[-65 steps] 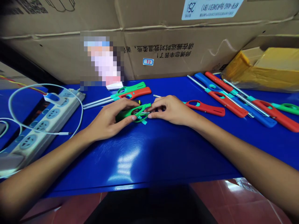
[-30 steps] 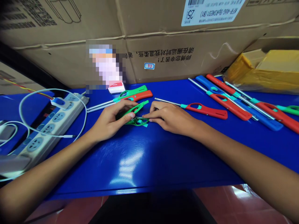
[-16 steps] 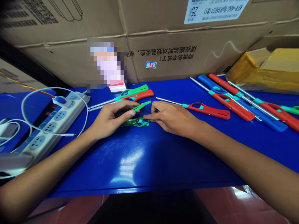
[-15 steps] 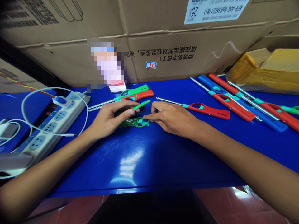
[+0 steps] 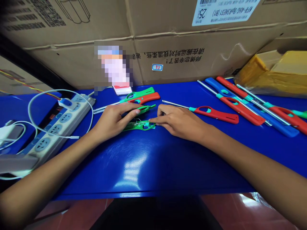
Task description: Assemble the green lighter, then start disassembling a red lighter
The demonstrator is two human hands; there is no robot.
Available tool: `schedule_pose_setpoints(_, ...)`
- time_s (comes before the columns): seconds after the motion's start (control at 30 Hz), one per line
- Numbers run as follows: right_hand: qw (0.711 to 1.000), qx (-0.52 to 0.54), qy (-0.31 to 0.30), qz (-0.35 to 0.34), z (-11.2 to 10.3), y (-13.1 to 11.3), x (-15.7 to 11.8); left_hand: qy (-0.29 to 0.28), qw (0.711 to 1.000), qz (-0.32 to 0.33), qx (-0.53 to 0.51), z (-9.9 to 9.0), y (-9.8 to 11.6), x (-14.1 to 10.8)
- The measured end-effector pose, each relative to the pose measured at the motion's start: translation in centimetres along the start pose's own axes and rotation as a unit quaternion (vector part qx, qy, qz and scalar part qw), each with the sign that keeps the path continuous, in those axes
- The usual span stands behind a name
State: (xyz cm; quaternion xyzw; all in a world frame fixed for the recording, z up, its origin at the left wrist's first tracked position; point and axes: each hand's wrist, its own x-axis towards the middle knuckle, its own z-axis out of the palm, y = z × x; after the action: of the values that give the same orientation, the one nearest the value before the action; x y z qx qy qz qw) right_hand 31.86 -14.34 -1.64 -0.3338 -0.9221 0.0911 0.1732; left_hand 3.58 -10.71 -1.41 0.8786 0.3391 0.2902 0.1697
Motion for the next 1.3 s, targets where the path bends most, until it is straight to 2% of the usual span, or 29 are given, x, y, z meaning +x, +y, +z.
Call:
schedule_pose_setpoints(0.1,1.000,0.000,-0.005,-0.002,-0.3,0.0,0.0,0.008,0.999,0.027,0.038,-0.2,0.0,-0.1)
schedule_pose_setpoints(0.27,1.000,-0.019,-0.010,-0.010,-0.7,0.2,-0.1,0.011,0.998,-0.001,0.060,-0.4,-0.3,-0.1)
schedule_pose_setpoints(0.4,1.000,-0.006,-0.017,-0.008,-0.9,0.4,-0.2,-0.001,0.995,0.026,0.092,-0.4,-0.8,0.0)
schedule_pose_setpoints(0.5,1.000,-0.001,-0.025,-0.004,-0.9,0.5,-0.3,0.016,0.991,0.044,0.123,-0.8,-0.4,0.1)
schedule_pose_setpoints(0.6,0.999,-0.003,-0.031,-0.004,-1.0,0.6,-0.3,0.027,0.993,0.061,0.100,-1.4,0.4,0.1)
schedule_pose_setpoints(0.73,1.000,0.002,-0.024,0.004,-1.0,0.8,-0.4,-0.048,0.994,0.101,0.008,-2.0,1.1,0.0)
schedule_pose_setpoints(0.83,1.000,0.011,-0.009,0.011,-1.2,0.8,-0.4,-0.088,0.991,0.091,0.032,-2.1,1.0,0.1)
schedule_pose_setpoints(0.93,0.998,0.047,0.026,0.019,-1.4,-0.1,0.0,-0.105,0.990,0.073,0.063,-2.1,0.7,0.2)
schedule_pose_setpoints(1.07,0.992,0.080,0.096,0.026,-1.0,-2.7,1.2,-0.114,0.989,0.068,0.059,-1.8,0.4,0.2)
schedule_pose_setpoints(1.2,0.999,-0.003,0.047,0.028,0.0,-4.5,2.1,-0.108,0.991,0.071,0.039,-1.4,0.2,0.1)
schedule_pose_setpoints(1.3,0.999,-0.011,0.041,0.030,0.6,-4.6,2.1,-0.100,0.993,0.062,0.025,-1.3,0.0,0.2)
